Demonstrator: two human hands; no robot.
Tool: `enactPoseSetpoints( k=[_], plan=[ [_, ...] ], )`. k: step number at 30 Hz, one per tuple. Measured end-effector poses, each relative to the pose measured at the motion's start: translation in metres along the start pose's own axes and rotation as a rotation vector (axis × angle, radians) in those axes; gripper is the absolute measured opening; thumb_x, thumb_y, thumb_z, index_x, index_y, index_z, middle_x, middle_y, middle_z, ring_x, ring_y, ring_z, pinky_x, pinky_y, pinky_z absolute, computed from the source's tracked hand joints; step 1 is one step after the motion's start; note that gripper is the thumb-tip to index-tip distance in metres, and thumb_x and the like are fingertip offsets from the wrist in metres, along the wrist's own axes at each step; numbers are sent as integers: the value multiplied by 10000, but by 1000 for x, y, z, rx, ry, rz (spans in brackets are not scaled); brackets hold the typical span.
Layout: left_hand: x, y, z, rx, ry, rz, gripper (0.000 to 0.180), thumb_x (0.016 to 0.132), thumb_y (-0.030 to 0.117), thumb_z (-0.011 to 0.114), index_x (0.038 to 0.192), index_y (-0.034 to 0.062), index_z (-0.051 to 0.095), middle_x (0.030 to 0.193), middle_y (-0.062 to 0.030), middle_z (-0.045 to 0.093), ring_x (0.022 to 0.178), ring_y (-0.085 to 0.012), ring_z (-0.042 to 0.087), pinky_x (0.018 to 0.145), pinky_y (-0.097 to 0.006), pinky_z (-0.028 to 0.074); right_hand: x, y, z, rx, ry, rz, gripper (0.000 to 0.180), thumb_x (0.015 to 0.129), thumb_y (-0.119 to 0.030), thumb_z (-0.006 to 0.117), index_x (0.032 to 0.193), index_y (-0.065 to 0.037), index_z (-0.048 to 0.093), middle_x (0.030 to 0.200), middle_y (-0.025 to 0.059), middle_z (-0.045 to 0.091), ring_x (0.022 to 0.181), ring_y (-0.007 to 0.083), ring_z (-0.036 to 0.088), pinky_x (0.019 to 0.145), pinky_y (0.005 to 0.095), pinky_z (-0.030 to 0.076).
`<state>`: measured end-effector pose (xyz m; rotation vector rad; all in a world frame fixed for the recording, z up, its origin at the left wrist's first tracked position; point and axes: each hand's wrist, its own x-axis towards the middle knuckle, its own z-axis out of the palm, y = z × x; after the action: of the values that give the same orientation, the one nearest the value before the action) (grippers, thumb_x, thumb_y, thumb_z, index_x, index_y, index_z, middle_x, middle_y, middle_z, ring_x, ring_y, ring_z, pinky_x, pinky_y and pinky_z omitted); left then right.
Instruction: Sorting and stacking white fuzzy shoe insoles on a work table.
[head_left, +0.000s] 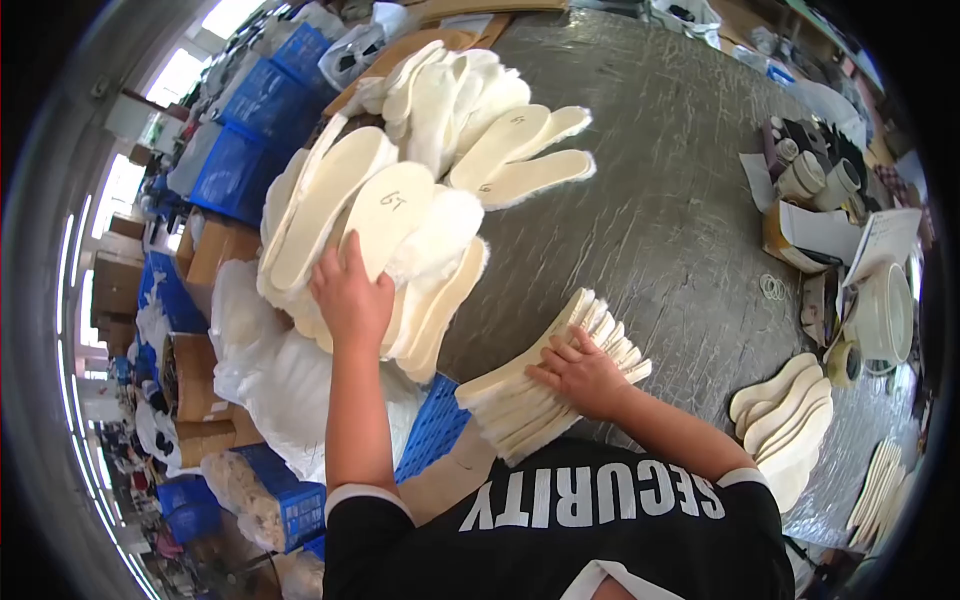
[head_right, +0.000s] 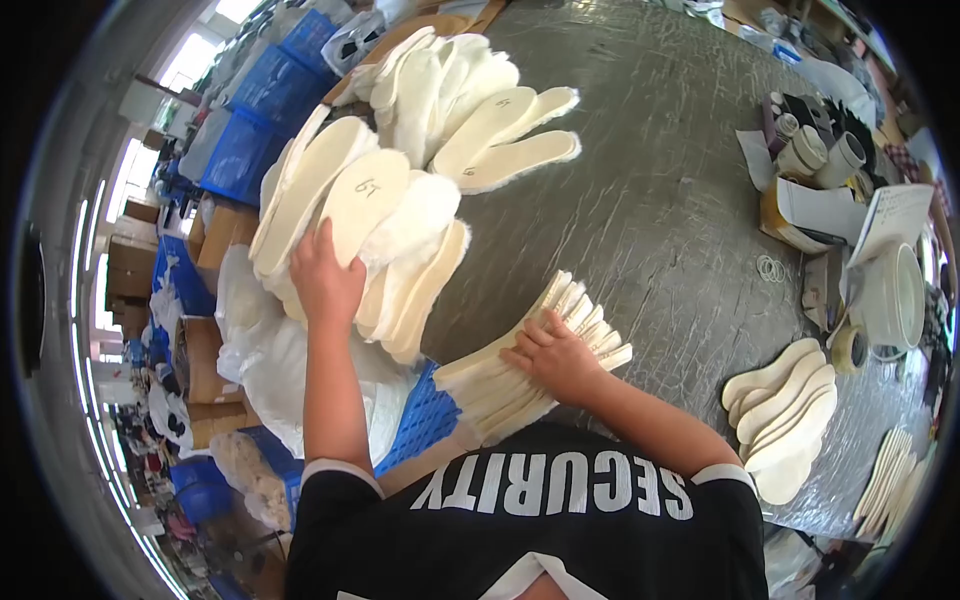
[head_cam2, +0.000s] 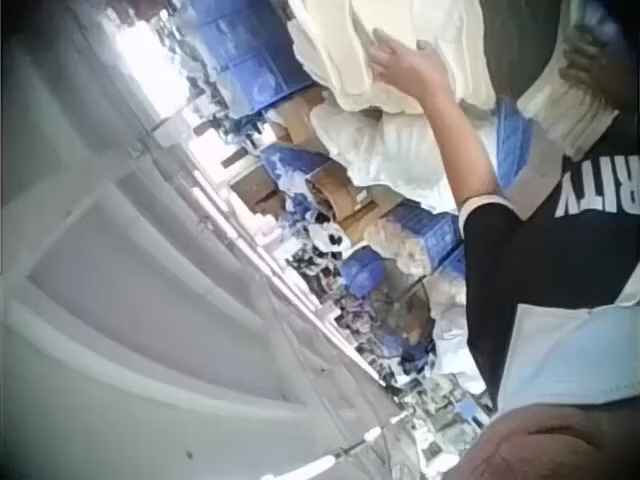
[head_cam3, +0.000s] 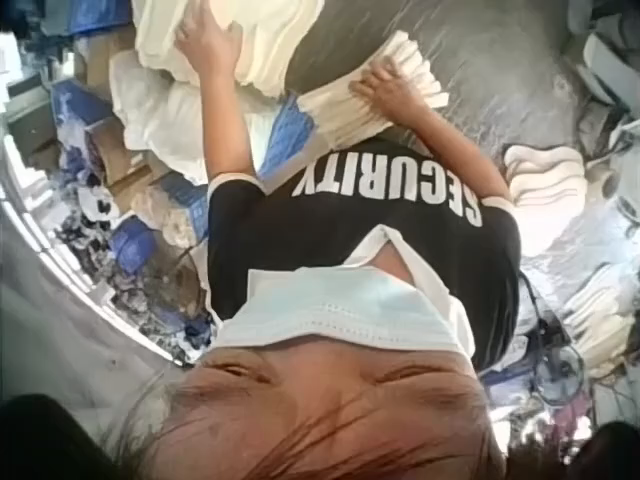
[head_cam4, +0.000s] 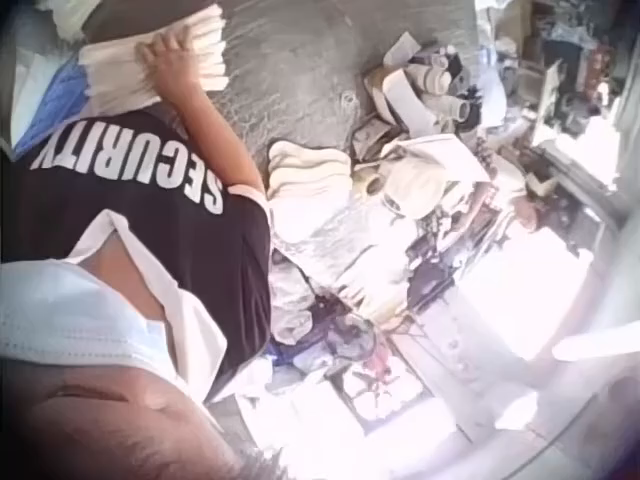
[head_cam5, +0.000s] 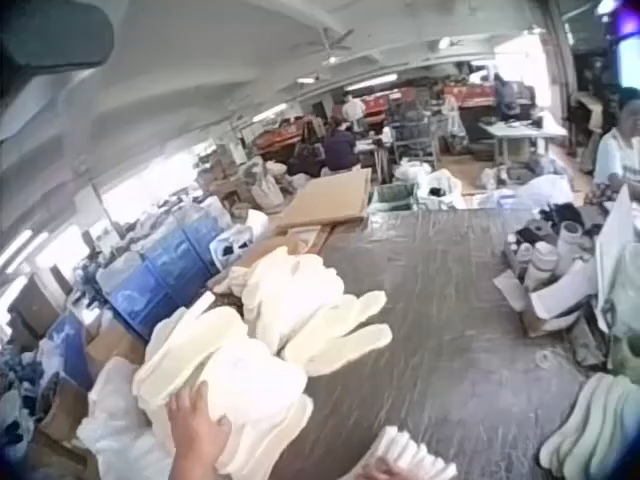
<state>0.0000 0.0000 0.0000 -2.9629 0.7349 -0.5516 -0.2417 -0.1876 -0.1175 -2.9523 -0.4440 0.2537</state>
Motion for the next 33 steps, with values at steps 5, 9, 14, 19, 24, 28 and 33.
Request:
enactPoseSetpoints(
  k=[5,9,14,19,24,28,33],
  plan=[
    [-74,27,44,-976,-409,144,564,758,158,695,1269,4,512,1176,-204,590,1078,-304,570,935,-383,445,-7,-8,-6,-39,18,-51,520,877,-209,488,1391,-179,415,1350,63,464,1352,249,340,1134,511,167],
    [-103,47,93,-1138,-1188,90,426,798,64,619,1220,12,591,1247,-125,594,1118,-179,566,924,-294,447,-4,0,-9,-60,37,-57,545,874,-212,491,1410,-180,397,1398,66,427,1354,249,337,1118,501,197],
    [-115,32,125,-1271,-995,350,386,789,73,587,1170,23,624,1192,-146,620,1101,-241,586,934,-319,452,0,0,-22,-129,31,-111,620,862,-224,514,1456,-182,343,1519,101,273,1408,296,235,1074,444,270],
    [-99,45,90,-1017,-990,503,345,795,91,597,1133,34,633,1122,-160,626,1023,-321,593,894,-372,463,12,0,-20,-171,-93,-84,648,877,-207,489,1486,-167,272,1506,109,305,1443,259,164,1080,463,239],
    [-36,19,26,-720,28,478,282,740,84,678,1010,29,615,1015,-167,624,994,-371,552,913,-465,416,20,0,-20,-203,-129,-124,661,835,-229,542,1449,-131,319,1383,82,427,1385,260,293,1161,524,79],
    [41,-16,-36,115,80,-8,592,738,175,743,1279,81,521,1367,-115,450,1226,-369,412,999,-493,362,17,6,-16,-181,-128,-106,706,805,-236,593,1448,-130,322,1402,91,415,1383,259,296,1162,516,91],
    [56,-67,-30,55,-107,-29,461,811,70,621,1263,63,531,1317,-129,505,1175,-362,469,946,-447,424,19,4,-8,-162,-46,-134,789,726,-273,690,1426,-129,356,1423,103,407,1365,239,329,1162,515,101]
  ],
)
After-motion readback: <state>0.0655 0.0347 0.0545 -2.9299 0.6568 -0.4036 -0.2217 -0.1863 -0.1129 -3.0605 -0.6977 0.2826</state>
